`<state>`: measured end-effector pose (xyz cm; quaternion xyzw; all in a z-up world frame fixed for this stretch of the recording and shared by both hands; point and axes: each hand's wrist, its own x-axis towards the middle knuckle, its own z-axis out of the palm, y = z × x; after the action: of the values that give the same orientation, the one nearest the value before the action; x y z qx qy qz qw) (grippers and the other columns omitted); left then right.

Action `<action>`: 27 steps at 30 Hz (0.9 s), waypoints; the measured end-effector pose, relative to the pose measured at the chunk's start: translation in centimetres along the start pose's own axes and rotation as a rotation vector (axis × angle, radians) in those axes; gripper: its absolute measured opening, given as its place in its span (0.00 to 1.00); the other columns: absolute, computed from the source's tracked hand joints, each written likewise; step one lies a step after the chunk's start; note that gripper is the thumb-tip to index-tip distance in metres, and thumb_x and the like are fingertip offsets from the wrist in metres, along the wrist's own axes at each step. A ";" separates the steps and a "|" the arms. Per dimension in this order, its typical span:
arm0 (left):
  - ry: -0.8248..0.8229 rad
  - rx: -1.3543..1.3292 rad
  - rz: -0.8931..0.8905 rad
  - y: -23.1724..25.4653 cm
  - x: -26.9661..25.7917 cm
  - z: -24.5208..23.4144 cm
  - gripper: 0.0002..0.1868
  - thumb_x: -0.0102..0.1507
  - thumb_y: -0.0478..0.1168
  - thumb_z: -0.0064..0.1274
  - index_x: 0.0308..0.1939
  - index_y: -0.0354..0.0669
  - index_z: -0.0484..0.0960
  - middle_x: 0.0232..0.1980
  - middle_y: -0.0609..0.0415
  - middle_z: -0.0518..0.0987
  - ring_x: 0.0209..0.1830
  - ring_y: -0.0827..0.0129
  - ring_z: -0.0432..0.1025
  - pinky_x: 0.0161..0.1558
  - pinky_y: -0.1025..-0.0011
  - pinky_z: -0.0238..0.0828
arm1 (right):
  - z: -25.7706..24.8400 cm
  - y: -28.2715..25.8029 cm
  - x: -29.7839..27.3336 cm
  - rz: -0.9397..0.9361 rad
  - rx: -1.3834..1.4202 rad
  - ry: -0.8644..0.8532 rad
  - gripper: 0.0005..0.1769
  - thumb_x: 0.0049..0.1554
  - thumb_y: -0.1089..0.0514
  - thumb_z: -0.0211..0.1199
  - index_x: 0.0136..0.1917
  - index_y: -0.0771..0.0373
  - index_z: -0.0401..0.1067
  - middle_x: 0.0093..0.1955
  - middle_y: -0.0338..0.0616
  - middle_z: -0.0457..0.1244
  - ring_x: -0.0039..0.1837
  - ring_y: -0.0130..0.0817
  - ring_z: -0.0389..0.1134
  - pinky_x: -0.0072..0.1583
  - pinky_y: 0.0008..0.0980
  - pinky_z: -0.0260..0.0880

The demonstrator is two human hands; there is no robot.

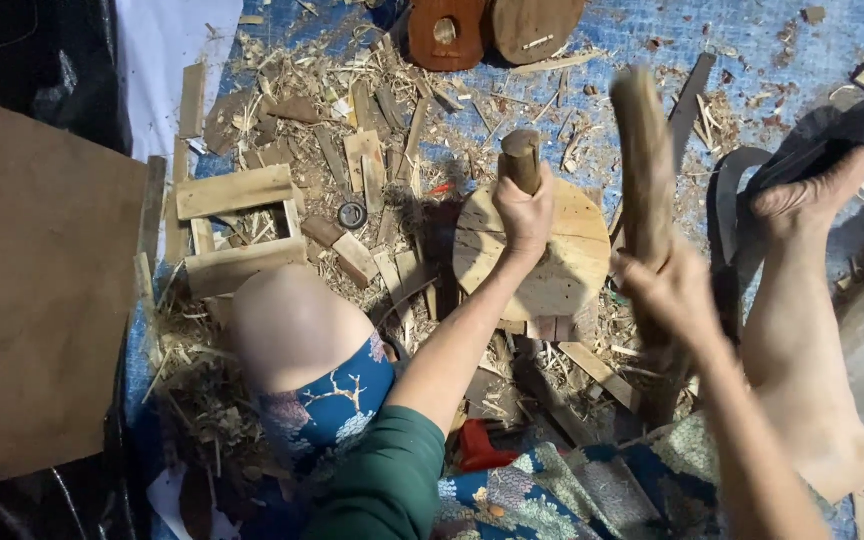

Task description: Carving and shaping a circular wooden component using a hand chisel and a wooden mallet

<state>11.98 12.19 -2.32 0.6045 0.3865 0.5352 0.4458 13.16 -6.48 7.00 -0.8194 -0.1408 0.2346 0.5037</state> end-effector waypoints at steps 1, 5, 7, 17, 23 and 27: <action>-0.115 -0.084 0.039 -0.3 0.1 -0.4 0.16 0.60 0.32 0.59 0.50 0.42 0.73 0.35 0.46 0.80 0.31 0.55 0.74 0.33 0.64 0.73 | -1.3 -2.6 0.7 -0.147 -0.083 -0.095 0.22 0.53 0.60 0.70 0.56 0.70 0.67 0.39 0.59 0.66 0.33 0.45 0.68 0.33 0.43 0.68; -0.343 -0.304 0.128 -1.4 -0.8 -1.0 0.34 0.60 0.25 0.50 0.68 0.54 0.66 0.43 0.58 0.80 0.26 0.75 0.71 0.30 0.78 0.78 | -3.9 -5.9 3.7 -0.386 -0.165 -0.367 0.43 0.48 0.65 0.66 0.73 0.81 0.56 0.48 0.64 0.69 0.47 0.48 0.72 0.45 0.38 0.77; -0.401 -0.705 -0.076 -1.7 -1.0 -0.9 0.23 0.64 0.27 0.46 0.62 0.52 0.68 0.41 0.62 0.74 0.28 0.80 0.65 0.30 0.81 0.66 | -4.4 -7.2 5.0 -0.433 -0.538 -0.448 0.28 0.52 0.62 0.66 0.63 0.73 0.60 0.41 0.56 0.70 0.37 0.42 0.72 0.36 0.32 0.78; -0.334 -0.135 0.034 1.7 -1.0 -2.7 0.20 0.61 0.32 0.50 0.57 0.42 0.68 0.32 0.57 0.75 0.25 0.70 0.68 0.30 0.69 0.65 | -4.6 -8.0 4.8 -0.395 -1.020 -0.483 0.15 0.56 0.57 0.69 0.51 0.58 0.65 0.32 0.40 0.71 0.30 0.34 0.74 0.33 0.30 0.82; -0.292 -0.199 0.092 -0.2 -0.8 -2.3 0.18 0.62 0.36 0.50 0.57 0.47 0.70 0.37 0.58 0.76 0.28 0.72 0.69 0.31 0.73 0.68 | -6.2 -12.3 0.9 -0.715 -0.739 -0.105 0.24 0.59 0.57 0.69 0.58 0.79 0.67 0.34 0.63 0.66 0.33 0.52 0.67 0.62 0.58 0.66; -0.257 -0.135 0.090 1.3 -1.1 -3.0 0.17 0.60 0.31 0.51 0.53 0.46 0.71 0.33 0.57 0.78 0.25 0.68 0.71 0.29 0.69 0.68 | -4.1 -11.8 2.5 -0.574 -0.806 -0.320 0.16 0.54 0.65 0.64 0.54 0.66 0.65 0.33 0.49 0.69 0.31 0.42 0.72 0.36 0.38 0.77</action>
<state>8.87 11.16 -1.27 0.6533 0.2618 0.4977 0.5069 17.44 -3.09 18.44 -0.8307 -0.5140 0.1365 0.1643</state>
